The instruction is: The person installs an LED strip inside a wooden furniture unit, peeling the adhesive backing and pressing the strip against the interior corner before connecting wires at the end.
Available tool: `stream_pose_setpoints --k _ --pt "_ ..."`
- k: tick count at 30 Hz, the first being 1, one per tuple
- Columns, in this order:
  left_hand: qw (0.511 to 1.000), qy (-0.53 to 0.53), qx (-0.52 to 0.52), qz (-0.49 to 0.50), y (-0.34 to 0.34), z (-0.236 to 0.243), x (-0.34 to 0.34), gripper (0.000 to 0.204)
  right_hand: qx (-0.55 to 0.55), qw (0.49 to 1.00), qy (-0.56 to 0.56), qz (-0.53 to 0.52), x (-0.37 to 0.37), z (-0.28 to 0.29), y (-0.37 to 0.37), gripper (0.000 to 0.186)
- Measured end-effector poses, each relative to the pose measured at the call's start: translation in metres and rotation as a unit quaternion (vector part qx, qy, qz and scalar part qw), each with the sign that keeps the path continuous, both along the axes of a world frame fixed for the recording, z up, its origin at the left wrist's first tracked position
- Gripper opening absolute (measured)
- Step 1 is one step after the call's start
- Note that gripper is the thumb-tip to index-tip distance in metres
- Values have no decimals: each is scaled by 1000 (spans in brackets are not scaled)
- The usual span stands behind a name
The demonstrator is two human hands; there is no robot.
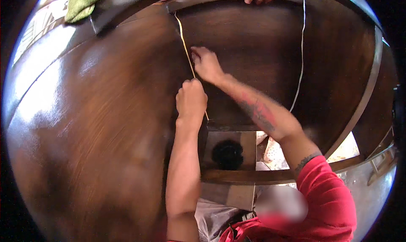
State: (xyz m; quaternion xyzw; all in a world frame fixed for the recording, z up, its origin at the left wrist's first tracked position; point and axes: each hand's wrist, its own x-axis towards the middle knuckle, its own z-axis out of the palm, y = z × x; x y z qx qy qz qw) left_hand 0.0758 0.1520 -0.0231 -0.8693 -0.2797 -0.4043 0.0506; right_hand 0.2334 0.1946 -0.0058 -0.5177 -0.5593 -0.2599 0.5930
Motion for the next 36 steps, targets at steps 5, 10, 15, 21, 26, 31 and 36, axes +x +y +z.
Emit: stream_pose_setpoints --k 5,10,15,21,26,31,36 --pt "996 8 -81 41 -25 33 -2 16 -39 998 50 6 -14 -21 9 43" --pt "998 -45 -50 2 -13 28 -11 17 -53 998 1 -44 -26 -4 7 49" --pt "993 -104 -40 -23 -11 27 -9 16 -95 994 16 -46 -23 16 9 39" --pt "988 -133 -57 -48 -10 24 -12 15 -114 990 79 -38 -33 18 18 37" --pt "980 -158 -72 -96 -9 23 -12 14 -79 990 92 -72 -36 19 22 37" --pt "985 -148 -64 -67 -4 24 -11 12 -119 990 76 2 -31 61 4 54" --pt "980 -163 -70 -89 1 21 -15 11 -65 982 137 117 -23 31 5 62"
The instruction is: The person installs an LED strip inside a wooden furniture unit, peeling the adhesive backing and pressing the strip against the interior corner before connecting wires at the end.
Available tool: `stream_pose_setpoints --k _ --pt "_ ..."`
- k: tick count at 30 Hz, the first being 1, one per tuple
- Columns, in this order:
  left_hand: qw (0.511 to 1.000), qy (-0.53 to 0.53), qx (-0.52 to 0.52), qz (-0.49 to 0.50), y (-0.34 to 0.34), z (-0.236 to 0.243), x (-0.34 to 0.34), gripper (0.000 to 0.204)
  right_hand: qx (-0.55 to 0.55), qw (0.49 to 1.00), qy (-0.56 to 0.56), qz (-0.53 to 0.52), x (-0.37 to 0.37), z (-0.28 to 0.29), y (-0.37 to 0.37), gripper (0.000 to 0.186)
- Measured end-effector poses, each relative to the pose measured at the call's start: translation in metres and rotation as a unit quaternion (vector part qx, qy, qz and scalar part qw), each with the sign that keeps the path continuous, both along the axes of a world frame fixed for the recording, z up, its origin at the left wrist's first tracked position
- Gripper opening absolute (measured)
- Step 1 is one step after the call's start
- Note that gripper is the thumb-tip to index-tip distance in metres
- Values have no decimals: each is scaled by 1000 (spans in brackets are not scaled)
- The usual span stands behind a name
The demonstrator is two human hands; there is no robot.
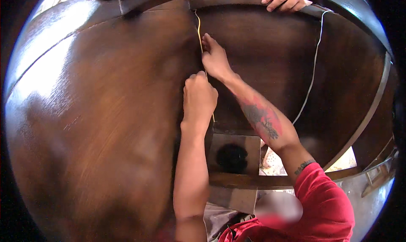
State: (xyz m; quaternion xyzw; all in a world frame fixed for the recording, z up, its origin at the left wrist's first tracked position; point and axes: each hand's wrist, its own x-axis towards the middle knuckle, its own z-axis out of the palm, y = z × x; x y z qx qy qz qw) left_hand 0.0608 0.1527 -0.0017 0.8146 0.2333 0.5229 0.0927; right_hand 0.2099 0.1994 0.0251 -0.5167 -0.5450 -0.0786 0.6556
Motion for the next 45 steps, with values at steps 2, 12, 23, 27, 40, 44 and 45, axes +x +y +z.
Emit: stream_pose_setpoints --k 2,12,23,27,40,44,45 --pt "1000 1 -4 -1 0 -3 -2 12 9 999 -24 21 -9 -14 -1 64" --pt "999 -17 -15 -24 -3 -7 0 13 3 996 -24 85 -3 17 -3 64" --pt "1000 15 -19 -17 -3 -10 -1 17 64 997 -33 -24 -9 13 21 61" --pt "999 20 -21 -15 -8 -5 -1 20 84 994 -65 -8 1 14 15 59" --pt "1000 19 -14 -11 -9 0 0 20 193 959 -98 -183 34 67 12 27" --pt "1000 5 -18 -13 -6 -3 1 19 114 974 -90 -172 28 98 1 30" --pt "1000 -2 -23 -20 -6 -4 2 18 83 975 -78 -191 28 102 1 30"
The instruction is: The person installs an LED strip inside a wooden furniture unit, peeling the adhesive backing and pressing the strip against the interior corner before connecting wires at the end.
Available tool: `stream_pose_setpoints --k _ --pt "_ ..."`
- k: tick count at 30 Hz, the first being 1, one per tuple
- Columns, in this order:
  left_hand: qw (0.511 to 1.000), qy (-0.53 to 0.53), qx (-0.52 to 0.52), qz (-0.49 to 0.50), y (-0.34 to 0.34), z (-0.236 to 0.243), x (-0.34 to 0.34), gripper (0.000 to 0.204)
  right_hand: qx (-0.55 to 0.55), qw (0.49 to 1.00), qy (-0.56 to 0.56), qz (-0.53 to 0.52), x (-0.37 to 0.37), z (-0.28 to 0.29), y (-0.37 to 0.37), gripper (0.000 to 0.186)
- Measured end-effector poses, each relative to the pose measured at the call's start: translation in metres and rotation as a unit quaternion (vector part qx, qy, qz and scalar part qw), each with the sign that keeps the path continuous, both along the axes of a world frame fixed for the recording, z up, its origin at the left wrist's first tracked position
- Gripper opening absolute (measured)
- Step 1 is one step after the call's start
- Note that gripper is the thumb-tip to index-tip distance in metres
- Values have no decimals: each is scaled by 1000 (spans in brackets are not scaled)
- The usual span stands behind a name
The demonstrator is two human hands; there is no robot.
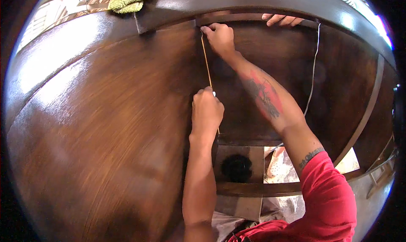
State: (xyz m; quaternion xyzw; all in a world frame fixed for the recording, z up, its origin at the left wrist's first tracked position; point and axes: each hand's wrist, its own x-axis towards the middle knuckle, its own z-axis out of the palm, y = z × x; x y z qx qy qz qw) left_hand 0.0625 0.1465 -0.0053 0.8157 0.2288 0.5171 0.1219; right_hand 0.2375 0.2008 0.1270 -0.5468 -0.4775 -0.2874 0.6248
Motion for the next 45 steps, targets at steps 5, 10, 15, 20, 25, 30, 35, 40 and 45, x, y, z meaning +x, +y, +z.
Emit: stream_pose_setpoints --k 5,10,15,20,25,30,35,40,45 --pt "1000 -12 1 -12 -2 0 2 15 -27 998 38 -46 -9 2 5 30" --pt "1000 -21 6 -8 0 1 -2 10 -32 994 18 -102 -20 3 9 31" --pt "1000 -15 13 -8 -2 1 -1 11 21 988 -33 -149 -17 -2 21 31" --pt "999 -7 25 -21 -1 -3 -3 13 25 983 11 -182 -25 -2 27 31" --pt "1000 -1 8 -24 -4 -2 -9 17 64 996 43 -36 -21 -8 17 27" --pt "1000 -4 18 -16 -7 -2 -11 16 93 989 -104 -37 8 -56 8 26" --pt "999 29 17 -4 -13 1 -9 17 52 983 -175 -7 -2 -80 10 41" --pt "999 30 14 -17 -11 1 -7 22 -54 995 -82 8 -6 -54 32 38" --pt "999 40 10 -6 -11 3 -9 24 4 992 -115 -45 -23 -40 23 33"
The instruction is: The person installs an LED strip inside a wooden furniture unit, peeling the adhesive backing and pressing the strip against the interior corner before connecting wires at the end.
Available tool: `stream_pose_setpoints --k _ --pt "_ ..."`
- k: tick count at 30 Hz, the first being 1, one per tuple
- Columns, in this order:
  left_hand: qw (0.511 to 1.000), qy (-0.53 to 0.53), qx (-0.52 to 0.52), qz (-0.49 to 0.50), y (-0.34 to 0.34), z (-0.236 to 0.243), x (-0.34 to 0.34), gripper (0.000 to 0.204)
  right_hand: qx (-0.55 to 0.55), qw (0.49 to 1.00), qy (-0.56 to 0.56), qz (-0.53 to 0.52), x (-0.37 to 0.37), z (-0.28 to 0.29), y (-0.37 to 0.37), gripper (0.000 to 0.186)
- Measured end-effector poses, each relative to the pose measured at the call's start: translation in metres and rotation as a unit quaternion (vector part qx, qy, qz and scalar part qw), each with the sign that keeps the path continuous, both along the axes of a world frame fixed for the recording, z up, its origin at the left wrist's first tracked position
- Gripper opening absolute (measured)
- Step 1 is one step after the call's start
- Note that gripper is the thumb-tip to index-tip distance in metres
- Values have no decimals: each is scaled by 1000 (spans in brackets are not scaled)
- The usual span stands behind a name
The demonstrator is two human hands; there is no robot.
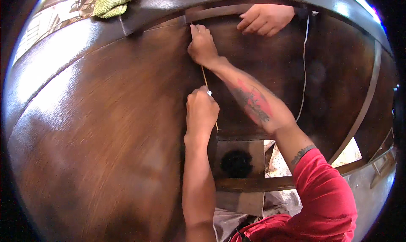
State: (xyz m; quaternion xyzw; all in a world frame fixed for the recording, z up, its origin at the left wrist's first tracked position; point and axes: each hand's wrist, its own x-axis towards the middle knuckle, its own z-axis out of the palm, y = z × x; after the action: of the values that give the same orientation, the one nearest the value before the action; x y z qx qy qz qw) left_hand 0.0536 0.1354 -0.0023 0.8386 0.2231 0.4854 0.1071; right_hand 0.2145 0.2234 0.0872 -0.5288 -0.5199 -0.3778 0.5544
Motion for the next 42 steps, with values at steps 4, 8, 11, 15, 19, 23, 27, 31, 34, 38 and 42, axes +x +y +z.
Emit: stream_pose_setpoints --k 4,8,11,15,19,23,27,31,34,38,42 --pt "1000 -15 -19 -13 3 -1 1 25 20 997 -35 73 -1 6 -4 41" --pt "999 -37 -4 -21 12 -8 -4 25 -32 991 9 133 -18 -18 -5 52" --pt "999 -23 -8 -32 1 -1 3 26 46 961 76 262 -3 -16 3 60" --pt "1000 8 -9 -8 3 0 -1 26 -38 949 104 296 9 -14 7 57" --pt "1000 -4 -1 -18 3 -6 2 25 -38 954 54 294 19 -15 5 49" --pt "1000 5 -13 -10 2 -7 -8 24 -31 948 66 308 3 -21 -5 48" --pt "999 -15 -6 -35 0 -11 -4 15 -62 969 67 231 2 -17 -13 46" --pt "999 -27 -7 -35 4 -14 -1 12 -100 975 67 185 3 -12 -18 47" --pt "999 -22 -3 -33 8 -11 -4 12 -75 980 34 182 11 -16 7 53" --pt "999 -19 -16 -48 0 -9 6 11 -10 968 27 249 33 -13 13 53" --pt "999 9 -17 -30 4 -10 1 12 -73 980 43 180 15 -6 -10 51"
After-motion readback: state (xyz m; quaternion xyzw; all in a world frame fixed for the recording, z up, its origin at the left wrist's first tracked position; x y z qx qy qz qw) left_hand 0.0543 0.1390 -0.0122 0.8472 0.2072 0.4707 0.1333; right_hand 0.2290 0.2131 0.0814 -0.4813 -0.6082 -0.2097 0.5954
